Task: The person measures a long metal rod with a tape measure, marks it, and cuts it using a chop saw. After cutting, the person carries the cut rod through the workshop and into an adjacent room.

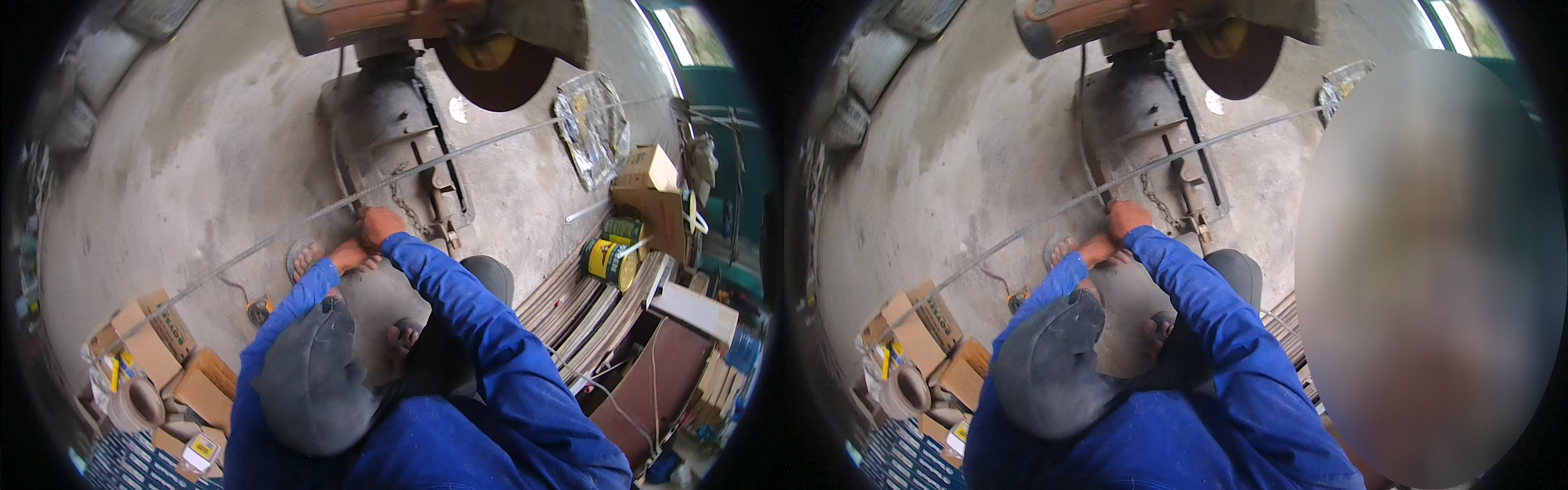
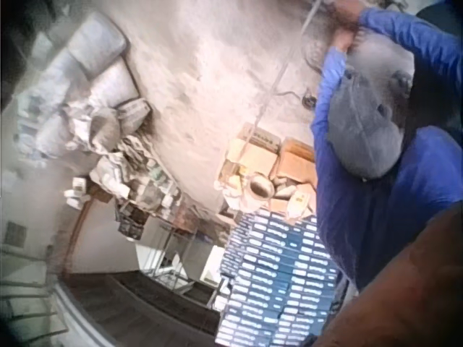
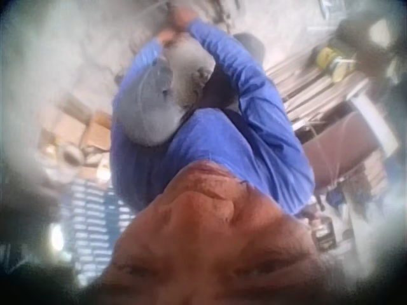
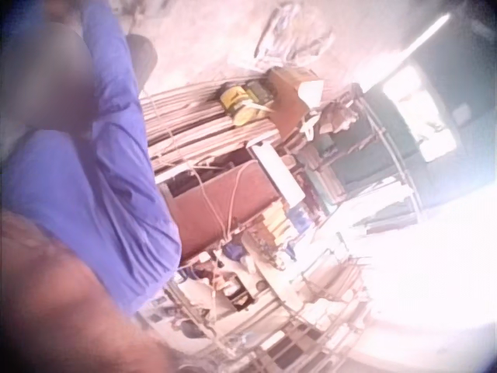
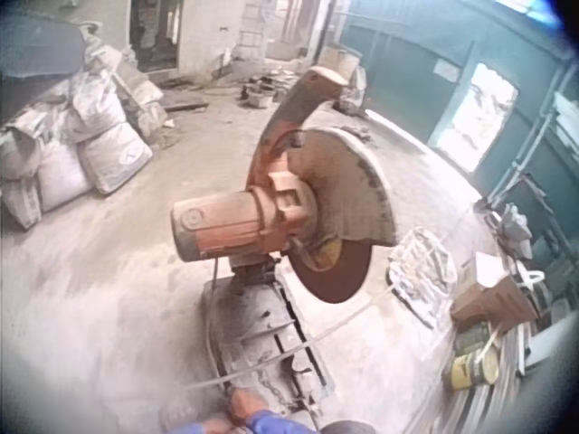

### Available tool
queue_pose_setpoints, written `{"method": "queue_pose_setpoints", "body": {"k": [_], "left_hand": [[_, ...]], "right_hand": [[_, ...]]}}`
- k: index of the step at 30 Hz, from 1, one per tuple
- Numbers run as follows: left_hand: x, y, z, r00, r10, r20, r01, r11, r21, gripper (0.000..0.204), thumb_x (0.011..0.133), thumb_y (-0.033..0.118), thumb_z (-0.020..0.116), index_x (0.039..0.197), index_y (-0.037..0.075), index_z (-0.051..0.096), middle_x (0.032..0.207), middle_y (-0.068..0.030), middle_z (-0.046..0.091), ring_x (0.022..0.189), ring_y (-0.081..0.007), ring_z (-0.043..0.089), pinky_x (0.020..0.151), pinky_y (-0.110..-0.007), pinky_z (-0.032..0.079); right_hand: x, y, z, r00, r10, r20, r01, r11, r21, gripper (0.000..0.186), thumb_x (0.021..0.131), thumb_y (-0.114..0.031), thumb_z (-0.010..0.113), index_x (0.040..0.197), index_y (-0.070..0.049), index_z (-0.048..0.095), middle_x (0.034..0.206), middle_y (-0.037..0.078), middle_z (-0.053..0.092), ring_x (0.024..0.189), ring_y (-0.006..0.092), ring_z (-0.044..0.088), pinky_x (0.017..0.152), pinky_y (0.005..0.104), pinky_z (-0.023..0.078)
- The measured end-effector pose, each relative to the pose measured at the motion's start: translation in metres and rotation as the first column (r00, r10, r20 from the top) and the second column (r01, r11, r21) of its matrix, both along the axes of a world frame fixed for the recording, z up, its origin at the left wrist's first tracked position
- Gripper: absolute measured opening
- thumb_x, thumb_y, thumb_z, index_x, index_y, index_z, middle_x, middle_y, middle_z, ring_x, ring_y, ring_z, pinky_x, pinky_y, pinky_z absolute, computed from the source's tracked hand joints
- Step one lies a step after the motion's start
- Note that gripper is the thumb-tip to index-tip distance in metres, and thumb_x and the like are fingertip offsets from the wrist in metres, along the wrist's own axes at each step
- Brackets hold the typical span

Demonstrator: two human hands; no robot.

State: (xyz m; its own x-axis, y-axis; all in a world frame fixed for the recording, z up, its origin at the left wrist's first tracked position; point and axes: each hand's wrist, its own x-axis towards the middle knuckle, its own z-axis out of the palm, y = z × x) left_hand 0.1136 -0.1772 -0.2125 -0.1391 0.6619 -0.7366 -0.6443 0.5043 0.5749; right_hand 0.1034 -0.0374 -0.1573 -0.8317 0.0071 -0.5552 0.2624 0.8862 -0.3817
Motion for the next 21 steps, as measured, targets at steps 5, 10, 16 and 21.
{"method": "queue_pose_setpoints", "body": {"k": [5,10,16,21], "left_hand": [[-0.024,-0.012,0.018,0.929,0.351,-0.117,-0.362,0.928,-0.087,0.058,0.086,0.043,0.062,0.128,0.004,0.052,0.118,-0.0115,0.059,0.103,-0.0235,0.060,0.085,-0.039,0.050],[-0.039,0.004,0.021,0.875,0.431,-0.221,-0.450,0.892,-0.046,0.076,0.081,0.053,0.066,0.134,0.004,0.043,0.134,-0.0145,0.046,0.119,-0.0306,0.048,0.089,-0.046,0.048],[-0.045,0.030,0.009,0.883,0.417,-0.215,-0.458,0.866,-0.200,0.092,0.080,0.053,0.067,0.148,0.006,0.025,0.142,-0.0137,0.040,0.125,-0.0352,0.044,0.088,-0.049,0.049],[-0.064,0.027,-0.007,0.877,0.478,0.038,-0.471,0.874,-0.120,0.071,0.086,0.043,0.063,0.144,0.013,0.035,0.147,-0.0112,0.034,0.131,-0.0348,0.038,0.096,-0.052,0.045]], "right_hand": [[-0.013,0.029,0.019,0.997,0.027,0.073,-0.031,0.998,0.054,0.029,0.083,-0.028,0.061,0.104,-0.009,0.066,0.103,0.018,0.067,0.099,0.0343,0.065,0.082,0.0450,0.052],[-0.004,0.088,0.048,0.981,0.187,0.050,-0.188,0.982,0.012,0.038,0.082,-0.038,0.068,0.103,-0.006,0.066,0.100,0.018,0.068,0.099,0.0337,0.064,0.080,0.0441,0.052],[0.050,0.209,0.056,0.893,-0.418,-0.167,0.396,0.906,-0.148,0.045,0.085,-0.040,0.065,0.105,0.000,0.064,0.088,0.021,0.069,0.083,0.0341,0.068,0.074,0.0439,0.052],[0.108,0.207,-0.015,0.771,-0.620,0.142,0.637,0.751,-0.174,0.103,0.077,-0.072,0.058,0.140,0.005,0.034,0.142,0.031,0.038,0.133,0.0407,0.038,0.107,0.0474,0.035]]}}
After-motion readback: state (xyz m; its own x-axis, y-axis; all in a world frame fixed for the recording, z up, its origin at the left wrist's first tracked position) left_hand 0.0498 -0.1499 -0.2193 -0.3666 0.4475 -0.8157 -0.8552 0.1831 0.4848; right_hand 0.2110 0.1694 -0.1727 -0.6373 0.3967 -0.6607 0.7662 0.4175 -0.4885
